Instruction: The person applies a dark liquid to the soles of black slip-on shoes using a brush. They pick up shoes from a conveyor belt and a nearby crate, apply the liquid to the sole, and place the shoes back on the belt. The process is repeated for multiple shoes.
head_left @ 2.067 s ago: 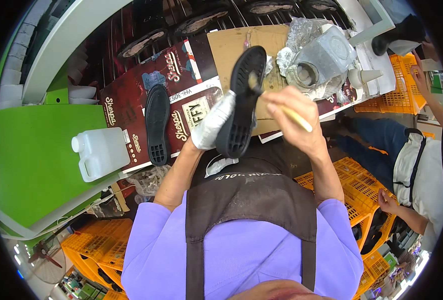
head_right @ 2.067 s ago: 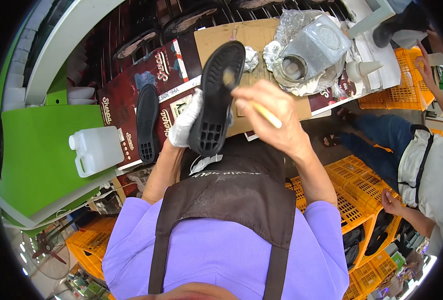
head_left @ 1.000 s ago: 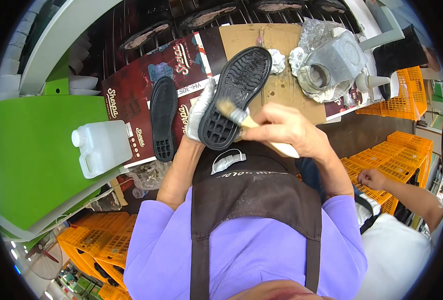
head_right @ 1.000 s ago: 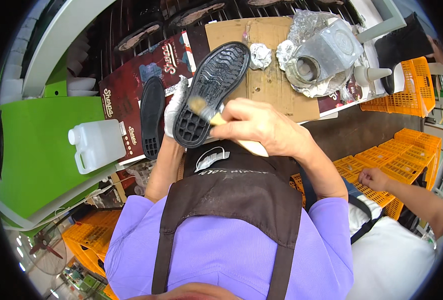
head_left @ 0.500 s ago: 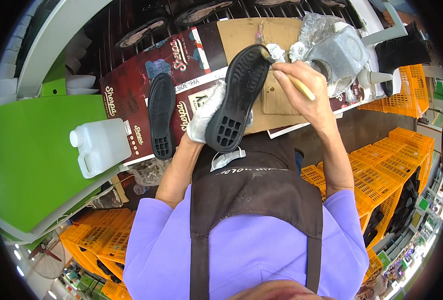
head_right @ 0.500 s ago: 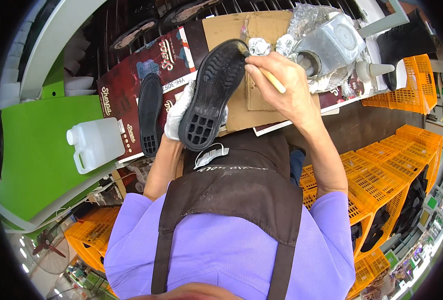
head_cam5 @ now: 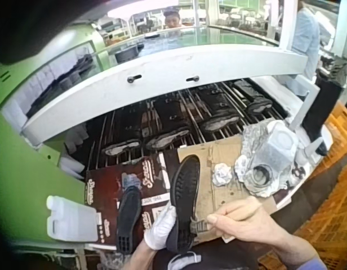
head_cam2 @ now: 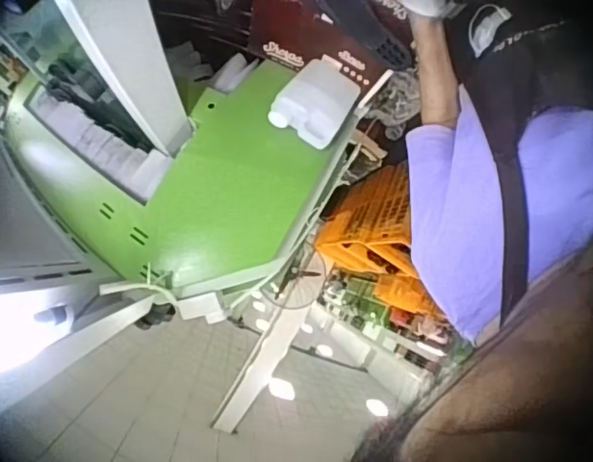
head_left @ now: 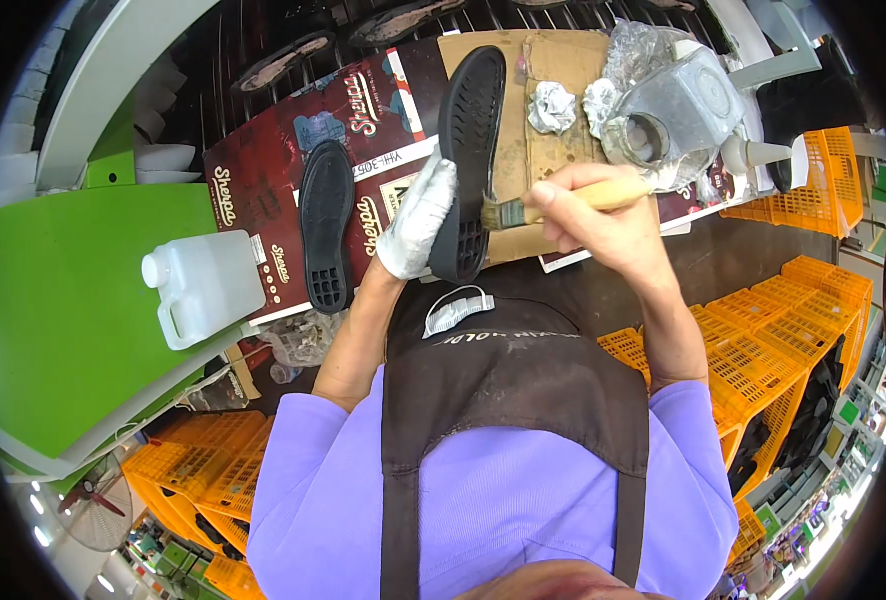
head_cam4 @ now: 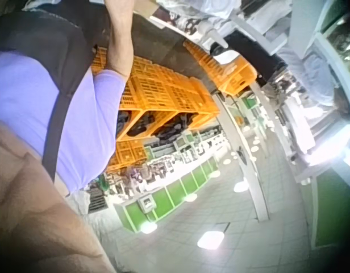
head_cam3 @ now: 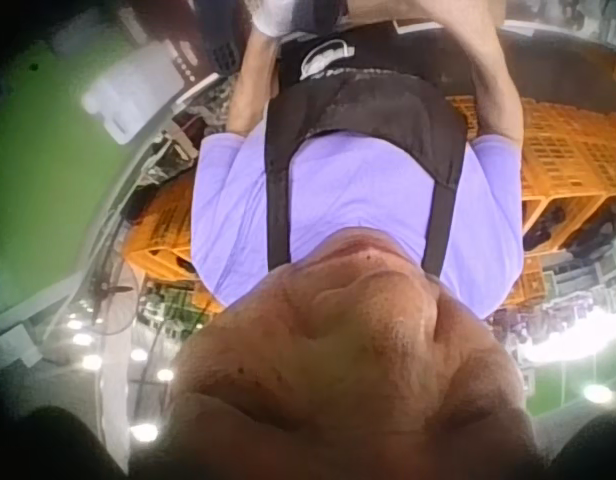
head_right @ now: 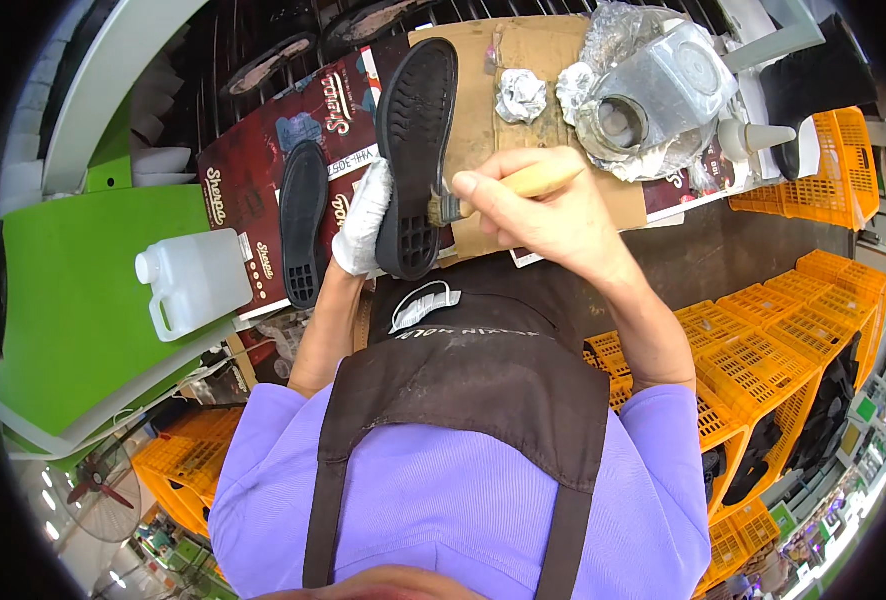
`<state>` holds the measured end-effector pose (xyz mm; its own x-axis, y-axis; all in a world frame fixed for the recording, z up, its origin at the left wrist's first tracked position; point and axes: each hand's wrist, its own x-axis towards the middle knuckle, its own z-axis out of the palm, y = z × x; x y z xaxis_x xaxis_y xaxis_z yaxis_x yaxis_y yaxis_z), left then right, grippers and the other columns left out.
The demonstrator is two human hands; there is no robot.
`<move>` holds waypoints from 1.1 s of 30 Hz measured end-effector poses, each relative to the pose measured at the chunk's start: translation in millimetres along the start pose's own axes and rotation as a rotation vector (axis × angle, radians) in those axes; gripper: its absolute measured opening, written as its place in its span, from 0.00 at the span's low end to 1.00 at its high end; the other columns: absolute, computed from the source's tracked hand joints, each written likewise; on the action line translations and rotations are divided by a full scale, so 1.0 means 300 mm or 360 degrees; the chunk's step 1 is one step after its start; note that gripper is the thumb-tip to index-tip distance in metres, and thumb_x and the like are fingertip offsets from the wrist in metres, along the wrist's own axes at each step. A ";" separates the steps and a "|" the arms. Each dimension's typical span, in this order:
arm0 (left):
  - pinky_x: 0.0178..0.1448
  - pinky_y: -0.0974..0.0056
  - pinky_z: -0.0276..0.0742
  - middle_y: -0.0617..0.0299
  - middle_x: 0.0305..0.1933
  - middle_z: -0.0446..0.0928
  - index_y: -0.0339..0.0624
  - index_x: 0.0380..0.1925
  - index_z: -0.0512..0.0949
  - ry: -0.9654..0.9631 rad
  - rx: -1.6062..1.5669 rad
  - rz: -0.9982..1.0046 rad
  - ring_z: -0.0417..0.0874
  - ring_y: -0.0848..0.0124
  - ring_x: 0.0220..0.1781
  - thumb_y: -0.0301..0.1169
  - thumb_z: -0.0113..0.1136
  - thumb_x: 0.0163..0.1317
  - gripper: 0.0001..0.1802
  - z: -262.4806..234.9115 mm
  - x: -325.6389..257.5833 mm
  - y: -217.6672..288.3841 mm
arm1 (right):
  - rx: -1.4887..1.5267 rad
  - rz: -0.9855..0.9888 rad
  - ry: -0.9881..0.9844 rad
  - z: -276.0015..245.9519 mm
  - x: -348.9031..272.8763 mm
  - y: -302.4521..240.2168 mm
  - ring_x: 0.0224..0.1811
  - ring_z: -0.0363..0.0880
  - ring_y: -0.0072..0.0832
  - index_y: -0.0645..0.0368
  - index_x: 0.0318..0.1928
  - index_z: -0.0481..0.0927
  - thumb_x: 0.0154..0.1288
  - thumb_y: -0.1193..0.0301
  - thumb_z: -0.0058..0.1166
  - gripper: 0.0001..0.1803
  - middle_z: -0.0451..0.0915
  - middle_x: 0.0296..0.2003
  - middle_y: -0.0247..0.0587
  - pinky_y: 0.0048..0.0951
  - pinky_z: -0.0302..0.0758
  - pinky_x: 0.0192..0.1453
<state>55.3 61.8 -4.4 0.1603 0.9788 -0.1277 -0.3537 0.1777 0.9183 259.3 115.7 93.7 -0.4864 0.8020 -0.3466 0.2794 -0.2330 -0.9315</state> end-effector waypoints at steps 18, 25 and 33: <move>0.54 0.67 0.70 0.59 0.46 0.73 0.38 0.58 0.62 0.0217 -0.0175 0.0147 0.74 0.73 0.47 0.41 0.31 0.73 0.23 0.007 0.010 -0.019 | -0.0450 -0.0995 0.0128 0.056 -0.050 0.082 0.25 0.82 0.32 0.63 0.29 0.80 0.56 0.76 0.59 0.03 0.81 0.24 0.44 0.27 0.76 0.30; 0.47 0.65 0.73 0.58 0.43 0.76 0.39 0.51 0.69 0.0028 -0.0531 0.0163 0.77 0.71 0.42 0.52 0.30 0.71 0.29 0.015 0.002 0.014 | 0.0130 0.0040 -0.0167 0.008 -0.052 0.024 0.17 0.73 0.14 0.64 0.30 0.82 0.62 0.65 0.56 0.12 0.78 0.18 0.33 0.16 0.69 0.20; 0.47 0.58 0.79 0.49 0.46 0.77 0.35 0.56 0.67 -0.0427 -0.1367 -0.0333 0.81 0.60 0.41 0.56 0.31 0.69 0.34 0.028 -0.007 0.000 | 0.0528 -0.0157 -0.0393 -0.045 0.089 0.084 0.23 0.73 0.15 0.66 0.40 0.82 0.61 0.68 0.56 0.13 0.80 0.27 0.35 0.15 0.71 0.26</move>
<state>62.7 58.8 -0.8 0.4681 0.8809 -0.0701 -0.8385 0.4678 0.2796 264.5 138.7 62.3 -0.6923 0.6832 -0.2323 -0.0406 -0.3583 -0.9327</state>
